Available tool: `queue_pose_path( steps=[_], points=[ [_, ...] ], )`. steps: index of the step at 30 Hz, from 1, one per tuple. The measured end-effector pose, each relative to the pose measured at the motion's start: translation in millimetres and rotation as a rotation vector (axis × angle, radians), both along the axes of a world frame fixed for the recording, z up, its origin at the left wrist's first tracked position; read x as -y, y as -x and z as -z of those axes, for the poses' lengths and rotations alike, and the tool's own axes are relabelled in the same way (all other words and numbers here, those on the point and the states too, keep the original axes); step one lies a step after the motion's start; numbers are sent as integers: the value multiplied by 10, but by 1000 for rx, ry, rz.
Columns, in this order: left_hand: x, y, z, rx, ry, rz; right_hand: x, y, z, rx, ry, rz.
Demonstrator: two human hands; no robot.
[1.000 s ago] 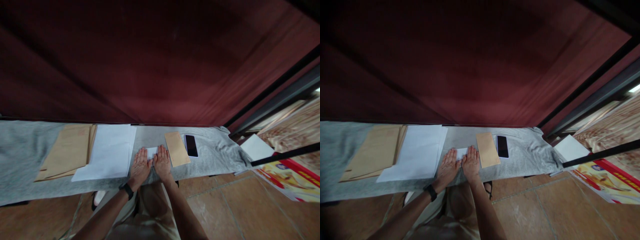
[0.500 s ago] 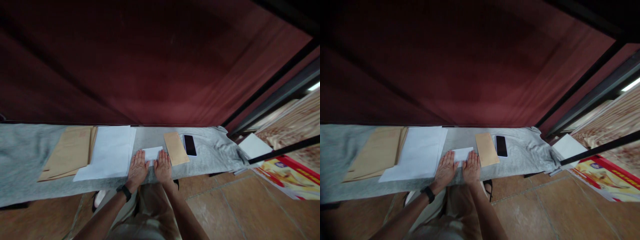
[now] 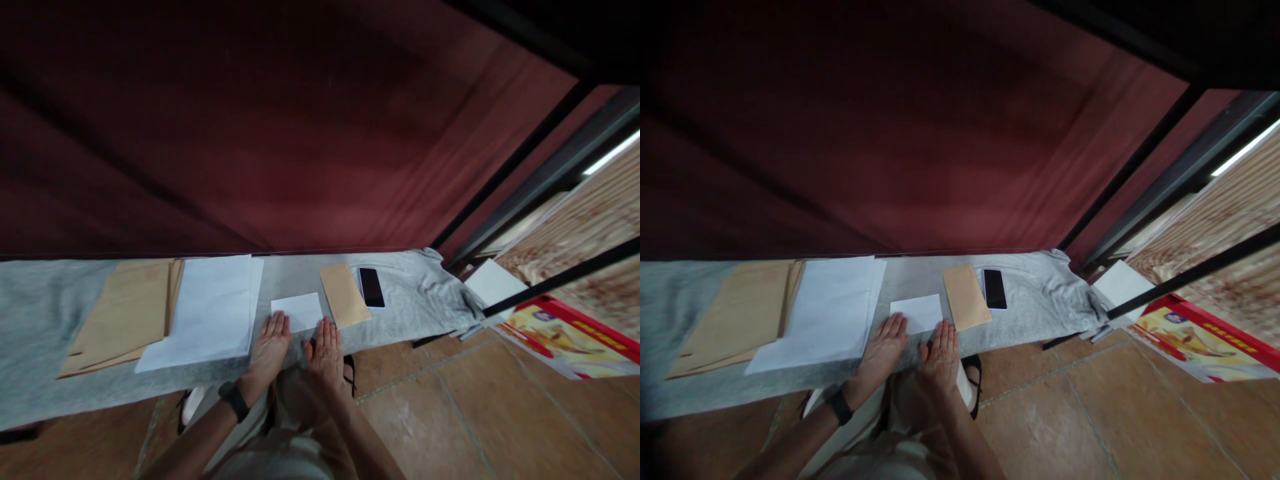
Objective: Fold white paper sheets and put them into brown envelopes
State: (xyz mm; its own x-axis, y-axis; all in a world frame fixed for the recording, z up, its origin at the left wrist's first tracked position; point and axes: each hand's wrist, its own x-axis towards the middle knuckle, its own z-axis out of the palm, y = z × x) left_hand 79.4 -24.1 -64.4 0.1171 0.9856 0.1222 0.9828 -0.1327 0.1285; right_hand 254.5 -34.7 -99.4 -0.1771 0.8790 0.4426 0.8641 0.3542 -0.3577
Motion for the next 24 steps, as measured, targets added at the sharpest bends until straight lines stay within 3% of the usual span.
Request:
queue_pose_path(
  steps=[3,8,16,19,24],
  points=[
    [-63,-97,-107,-9,56,89,-4,-4,-40,12,5,8],
    [-183,-321,-266,-103,94,94,-31,14,-189,19,103,55],
    [-240,-530,-352,-191,86,98,-187,28,-416,-83,283,112],
    [-227,-578,-412,-169,63,90,-308,8,-446,-330,359,127],
    [-226,-494,-644,-96,32,90,-482,-91,-502,-1137,483,79]
  ],
)
